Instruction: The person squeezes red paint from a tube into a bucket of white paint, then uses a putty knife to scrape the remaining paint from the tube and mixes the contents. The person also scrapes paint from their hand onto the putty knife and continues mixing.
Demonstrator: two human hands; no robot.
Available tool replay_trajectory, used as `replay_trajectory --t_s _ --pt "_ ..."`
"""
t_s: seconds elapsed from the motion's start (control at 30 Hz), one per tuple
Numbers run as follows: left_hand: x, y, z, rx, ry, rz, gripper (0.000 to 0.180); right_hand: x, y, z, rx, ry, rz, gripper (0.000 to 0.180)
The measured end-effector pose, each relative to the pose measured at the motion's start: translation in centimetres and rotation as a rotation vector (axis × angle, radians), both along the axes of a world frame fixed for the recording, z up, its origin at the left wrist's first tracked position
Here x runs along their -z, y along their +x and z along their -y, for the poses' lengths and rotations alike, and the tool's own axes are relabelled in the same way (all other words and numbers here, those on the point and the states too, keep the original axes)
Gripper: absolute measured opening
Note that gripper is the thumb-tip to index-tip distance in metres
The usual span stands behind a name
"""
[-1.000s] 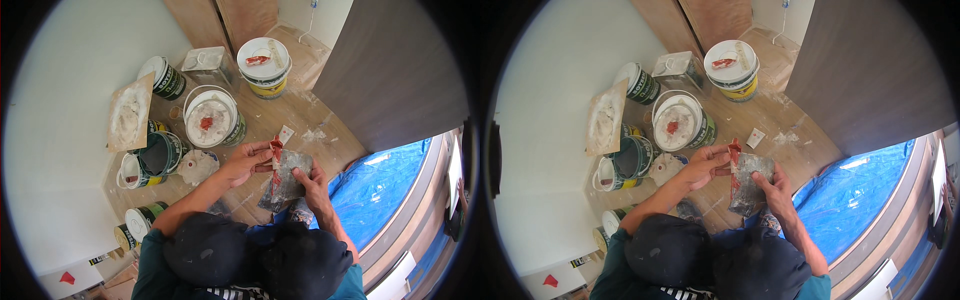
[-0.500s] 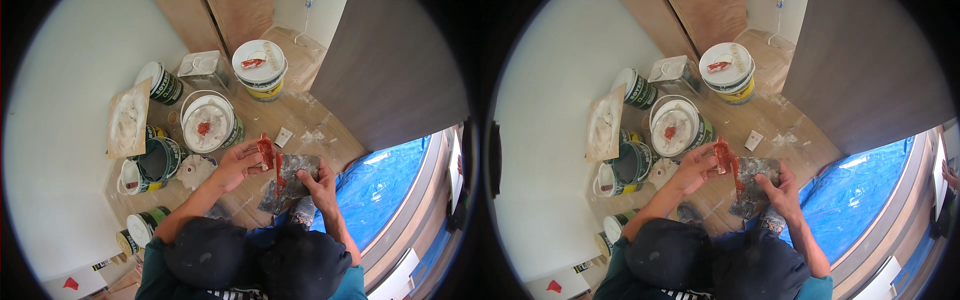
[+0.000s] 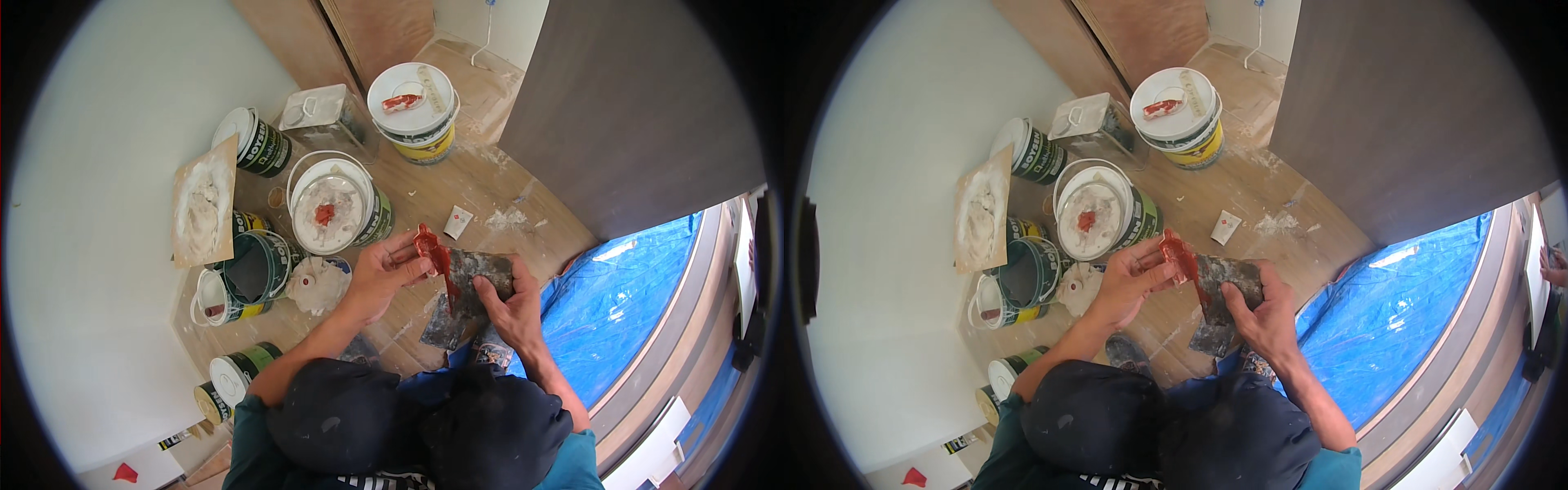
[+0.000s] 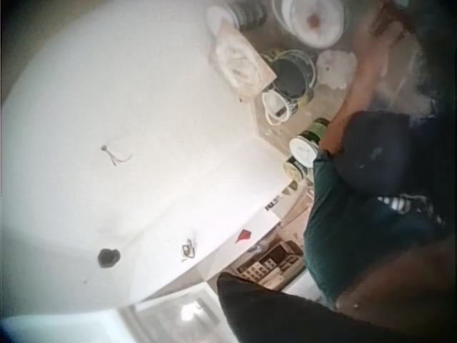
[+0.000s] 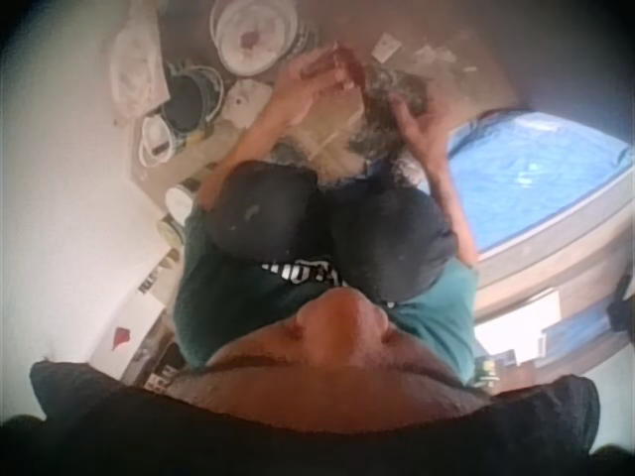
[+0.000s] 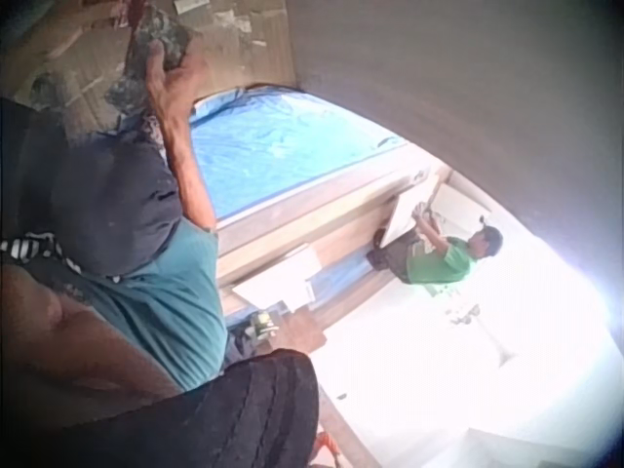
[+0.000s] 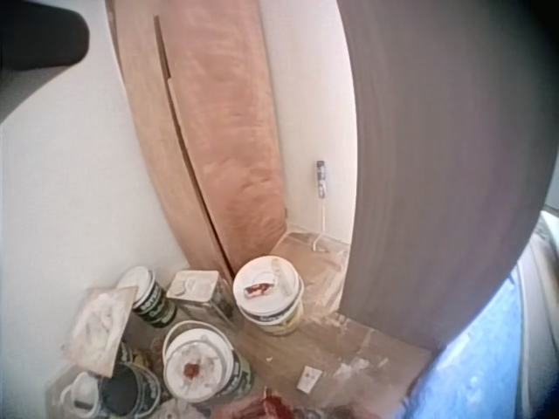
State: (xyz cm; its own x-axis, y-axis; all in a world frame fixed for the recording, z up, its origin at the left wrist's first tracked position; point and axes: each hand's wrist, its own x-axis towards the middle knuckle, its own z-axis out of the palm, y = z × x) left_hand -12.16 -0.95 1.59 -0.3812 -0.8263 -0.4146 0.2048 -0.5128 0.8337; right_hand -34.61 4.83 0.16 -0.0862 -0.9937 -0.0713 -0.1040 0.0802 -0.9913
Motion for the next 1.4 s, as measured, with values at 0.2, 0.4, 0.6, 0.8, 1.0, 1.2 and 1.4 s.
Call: replay_trajectory --t_s 0.2,0.4,0.6,0.8,1.0,1.2,1.4 --pt "0.6 0.2 -0.4 0.0 -0.054 0.017 0.049 -0.1 0.6 0.1 0.02 -0.082 -0.197 0.023" --pt "0.8 -0.9 -0.5 -0.083 -0.011 0.006 0.042 0.1 1.0 0.3 -0.018 -0.271 -0.523 0.025" --pt "1.8 -1.2 -0.5 -0.164 0.009 -0.007 0.045 0.1 1.9 0.9 -0.072 -0.481 -0.673 0.039" --pt "2.2 -1.5 -0.5 -0.197 -0.054 0.004 0.046 0.5 2.8 1.8 -0.151 -0.602 -0.822 0.055" --pt "2.1 -0.8 -0.4 -0.173 -0.059 -0.046 0.05 0.7 3.3 2.4 -0.189 -0.612 -0.837 0.053" --pt "0.8 -0.5 0.0 -0.215 -0.01 -0.173 0.053 0.3 3.4 2.7 -0.181 -0.657 -0.813 0.054" --pt "1.0 -0.3 0.3 -0.123 -0.118 -0.049 0.051 0.5 3.5 2.8 -0.157 -0.585 -0.716 0.055"
